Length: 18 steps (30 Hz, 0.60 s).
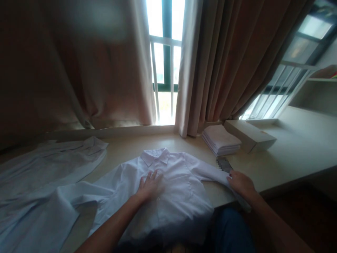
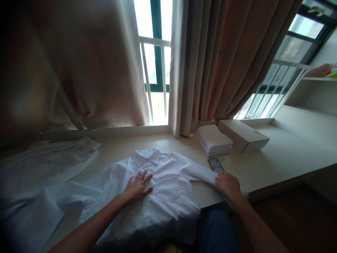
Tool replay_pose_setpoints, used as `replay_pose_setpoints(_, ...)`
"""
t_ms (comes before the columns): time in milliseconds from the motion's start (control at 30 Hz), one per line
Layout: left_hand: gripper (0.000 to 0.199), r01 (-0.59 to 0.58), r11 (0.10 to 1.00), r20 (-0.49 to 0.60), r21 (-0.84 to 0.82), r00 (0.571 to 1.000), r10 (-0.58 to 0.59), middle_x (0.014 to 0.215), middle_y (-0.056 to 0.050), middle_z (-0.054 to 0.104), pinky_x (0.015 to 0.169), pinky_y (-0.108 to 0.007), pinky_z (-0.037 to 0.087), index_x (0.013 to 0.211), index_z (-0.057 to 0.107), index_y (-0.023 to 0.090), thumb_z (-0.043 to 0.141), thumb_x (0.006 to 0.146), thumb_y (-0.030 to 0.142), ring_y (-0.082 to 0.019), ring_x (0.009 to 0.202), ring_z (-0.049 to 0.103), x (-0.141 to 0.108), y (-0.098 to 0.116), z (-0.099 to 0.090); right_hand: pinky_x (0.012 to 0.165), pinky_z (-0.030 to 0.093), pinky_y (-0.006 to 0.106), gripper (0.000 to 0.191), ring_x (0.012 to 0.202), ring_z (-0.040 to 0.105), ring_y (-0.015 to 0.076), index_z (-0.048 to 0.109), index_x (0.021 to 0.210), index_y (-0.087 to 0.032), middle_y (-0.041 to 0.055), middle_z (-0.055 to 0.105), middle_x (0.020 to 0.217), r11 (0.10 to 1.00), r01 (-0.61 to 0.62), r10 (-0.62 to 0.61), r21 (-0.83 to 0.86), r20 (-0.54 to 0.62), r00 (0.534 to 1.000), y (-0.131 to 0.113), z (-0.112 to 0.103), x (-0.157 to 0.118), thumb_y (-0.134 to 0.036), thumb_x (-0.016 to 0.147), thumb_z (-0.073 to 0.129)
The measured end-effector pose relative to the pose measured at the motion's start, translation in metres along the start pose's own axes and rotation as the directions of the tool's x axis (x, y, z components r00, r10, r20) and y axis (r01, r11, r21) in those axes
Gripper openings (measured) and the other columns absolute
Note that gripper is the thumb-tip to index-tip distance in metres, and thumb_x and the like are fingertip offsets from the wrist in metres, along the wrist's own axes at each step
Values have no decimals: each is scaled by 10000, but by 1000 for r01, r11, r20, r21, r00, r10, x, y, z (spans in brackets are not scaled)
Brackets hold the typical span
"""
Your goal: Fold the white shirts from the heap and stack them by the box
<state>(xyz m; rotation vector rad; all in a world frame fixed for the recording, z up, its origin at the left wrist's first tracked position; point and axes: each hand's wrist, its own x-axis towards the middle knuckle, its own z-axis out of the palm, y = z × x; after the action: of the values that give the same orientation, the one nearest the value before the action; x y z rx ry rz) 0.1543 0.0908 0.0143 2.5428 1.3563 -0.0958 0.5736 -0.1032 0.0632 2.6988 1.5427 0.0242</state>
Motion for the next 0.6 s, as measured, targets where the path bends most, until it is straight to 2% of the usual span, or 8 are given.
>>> replay_pose_setpoints(67,613,-28,999,-81,46,996,32,1573,-88,199,1097,-626,133,1428,380,291,465,850,474,-358,1438,125,1,10,1,767,435,376,330,909,640,289,669,1002,-163,166,680,971,999,-39,41,36,-69,997,11,1,7,-346,859,435)
replay_pose_setpoints(133,566,-103,992,-180,69,977,114,1559,-100,239,1130,-567,133,1410,408,242,457,869,400,-320,1441,147,2,27,3,808,442,376,378,961,633,292,643,1100,-130,190,669,1024,988,-102,112,114,-80,991,34,9,11,-330,843,451)
replay_pose_setpoints(233,546,-225,974,-245,26,943,224,1547,-97,274,1144,-510,179,1404,408,225,433,894,418,-291,1433,195,4,62,8,869,448,372,515,1048,612,302,586,1219,-48,240,636,1124,908,-286,313,305,-42,949,81,29,7,-264,758,511)
replay_pose_setpoints(300,559,-261,965,-252,-8,935,251,1542,-102,284,1139,-499,204,1409,399,227,418,901,460,-290,1426,219,7,84,14,834,475,380,531,1001,635,316,620,1176,-34,246,655,1080,829,-401,430,390,13,903,109,41,-6,-228,691,527)
replay_pose_setpoints(367,584,-252,967,-245,-27,940,238,1541,-115,282,1132,-506,212,1427,373,229,396,905,491,-299,1424,225,10,101,22,760,503,399,466,894,666,323,687,1069,-91,200,701,929,792,-445,472,417,43,880,126,48,-23,-228,654,524)
replay_pose_setpoints(467,607,-212,977,-249,-21,947,201,1552,-106,258,1138,-531,167,1452,336,253,351,911,526,-310,1434,189,11,115,34,661,515,416,317,743,675,324,730,857,-175,121,692,692,752,-427,470,502,45,882,131,54,-48,-248,632,519)
replay_pose_setpoints(600,608,-197,980,-298,2,936,188,1561,-72,244,1158,-519,99,1461,318,275,314,915,541,-292,1445,149,7,118,43,621,523,402,194,678,670,311,701,671,-192,110,668,611,738,-340,417,583,2,909,119,61,-66,-249,621,522)
